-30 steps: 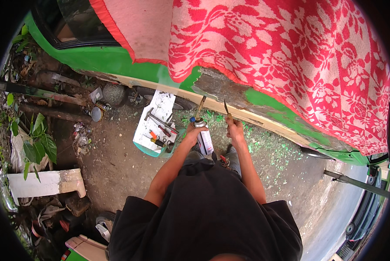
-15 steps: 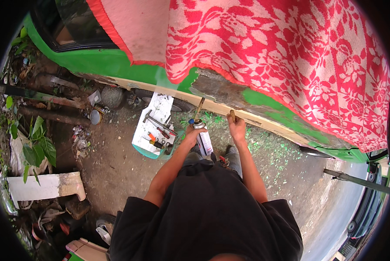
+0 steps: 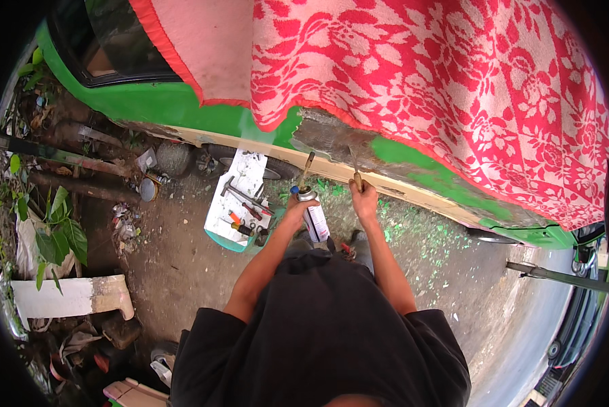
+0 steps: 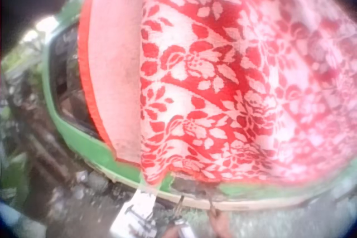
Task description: The person uses a blowtorch and a scraper to remove old paint from the side panel of a green car. The person repeatedly applies heat with the torch and scrapes away softened paint, working along the lower edge of the panel while a patterned cloth covers the upper area.
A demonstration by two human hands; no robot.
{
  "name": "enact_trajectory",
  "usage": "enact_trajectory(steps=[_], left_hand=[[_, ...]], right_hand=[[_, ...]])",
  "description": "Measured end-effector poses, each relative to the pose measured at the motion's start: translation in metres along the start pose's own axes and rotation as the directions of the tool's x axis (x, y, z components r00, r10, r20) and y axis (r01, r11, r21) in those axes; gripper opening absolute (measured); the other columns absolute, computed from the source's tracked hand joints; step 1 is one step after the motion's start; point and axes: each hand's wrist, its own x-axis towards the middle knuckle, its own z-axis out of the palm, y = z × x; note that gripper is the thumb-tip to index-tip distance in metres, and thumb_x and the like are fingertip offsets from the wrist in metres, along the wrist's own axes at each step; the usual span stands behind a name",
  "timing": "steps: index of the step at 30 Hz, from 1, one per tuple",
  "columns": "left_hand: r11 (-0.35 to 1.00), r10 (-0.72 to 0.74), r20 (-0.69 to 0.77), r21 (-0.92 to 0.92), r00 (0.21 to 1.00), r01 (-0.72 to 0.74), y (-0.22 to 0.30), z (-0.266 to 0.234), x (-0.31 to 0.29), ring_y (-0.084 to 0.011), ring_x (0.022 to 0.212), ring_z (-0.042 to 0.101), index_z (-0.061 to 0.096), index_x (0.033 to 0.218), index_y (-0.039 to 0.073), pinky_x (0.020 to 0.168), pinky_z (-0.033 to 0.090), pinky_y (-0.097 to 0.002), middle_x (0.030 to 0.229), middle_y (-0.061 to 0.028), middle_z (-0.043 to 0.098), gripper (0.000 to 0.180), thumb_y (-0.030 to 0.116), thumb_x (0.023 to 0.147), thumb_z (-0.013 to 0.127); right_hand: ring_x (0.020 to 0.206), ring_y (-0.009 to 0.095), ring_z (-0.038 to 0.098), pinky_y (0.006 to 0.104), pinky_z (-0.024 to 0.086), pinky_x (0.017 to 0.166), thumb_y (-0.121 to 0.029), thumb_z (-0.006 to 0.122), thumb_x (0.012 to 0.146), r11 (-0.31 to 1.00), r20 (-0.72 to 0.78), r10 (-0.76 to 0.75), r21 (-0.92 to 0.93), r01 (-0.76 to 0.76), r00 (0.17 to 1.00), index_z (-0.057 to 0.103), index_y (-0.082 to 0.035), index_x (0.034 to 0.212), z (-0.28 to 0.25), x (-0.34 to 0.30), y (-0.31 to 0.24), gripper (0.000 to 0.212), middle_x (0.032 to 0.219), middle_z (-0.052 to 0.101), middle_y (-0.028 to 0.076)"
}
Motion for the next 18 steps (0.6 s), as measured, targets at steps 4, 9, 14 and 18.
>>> enact_trajectory(steps=[4, 9, 14, 18], left_hand=[[1.0, -0.025, 0.019, 0.005, 1.0, 0.025, -0.0002, 0.0015, -0.0036, -0.0235, 0.09, 0.067, 0.057, 0.108, 0.0, 0.079, 0.054, -0.0367, 0.097, -0.0093, 0.066, 0.05, -0.011, 0.063, 0.076], [0.999, -0.035, 0.055, -0.018, 0.998, 0.036, -0.0039, 0.0, -0.0018, -0.0225, 0.087, 0.066, 0.058, 0.105, 0.001, 0.077, 0.053, -0.0367, 0.096, -0.0091, 0.067, 0.046, -0.01, 0.064, 0.076], [0.997, -0.017, 0.055, -0.072, 0.998, 0.021, -0.0039, 0.0045, 0.0007, -0.0225, 0.088, 0.066, 0.055, 0.108, 0.003, 0.079, 0.053, -0.0381, 0.094, -0.0078, 0.065, 0.049, -0.01, 0.065, 0.075], [0.991, -0.046, 0.056, -0.121, 0.997, 0.053, -0.0063, 0.0099, 0.0001, -0.0232, 0.094, 0.064, 0.05, 0.115, 0.003, 0.081, 0.053, -0.0389, 0.1, -0.0087, 0.063, 0.055, -0.01, 0.067, 0.074]], right_hand=[[0.062, 0.035, 0.06, 0.044, 0.048, 0.065, -0.032, 0.065, 0.086, 1.0, 0.0, 0.022, -0.005, -0.022, 1.0, 0.064, 0.005, 0.084, 0.0019, 0.004, 0.0035, 0.037, 0.066, 0.059, 0.023], [0.06, 0.031, 0.058, 0.0426, 0.047, 0.064, -0.032, 0.065, 0.085, 0.999, -0.002, -0.018, 0.05, 0.018, 1.0, 0.063, 0.006, 0.082, 0.0067, 0.0067, 0.0085, 0.037, 0.064, 0.058, 0.022], [0.059, 0.027, 0.057, 0.0411, 0.047, 0.063, -0.033, 0.065, 0.084, 0.996, 0.002, 0.031, 0.079, -0.031, 1.0, 0.064, 0.005, 0.082, 0.0046, 0.0083, 0.0079, 0.038, 0.063, 0.058, 0.018], [0.059, 0.023, 0.056, 0.0403, 0.046, 0.064, -0.034, 0.065, 0.084, 0.995, 0.023, 0.07, 0.071, -0.071, 0.997, 0.065, 0.005, 0.083, 0.0002, 0.0076, 0.0047, 0.039, 0.062, 0.058, 0.015]])
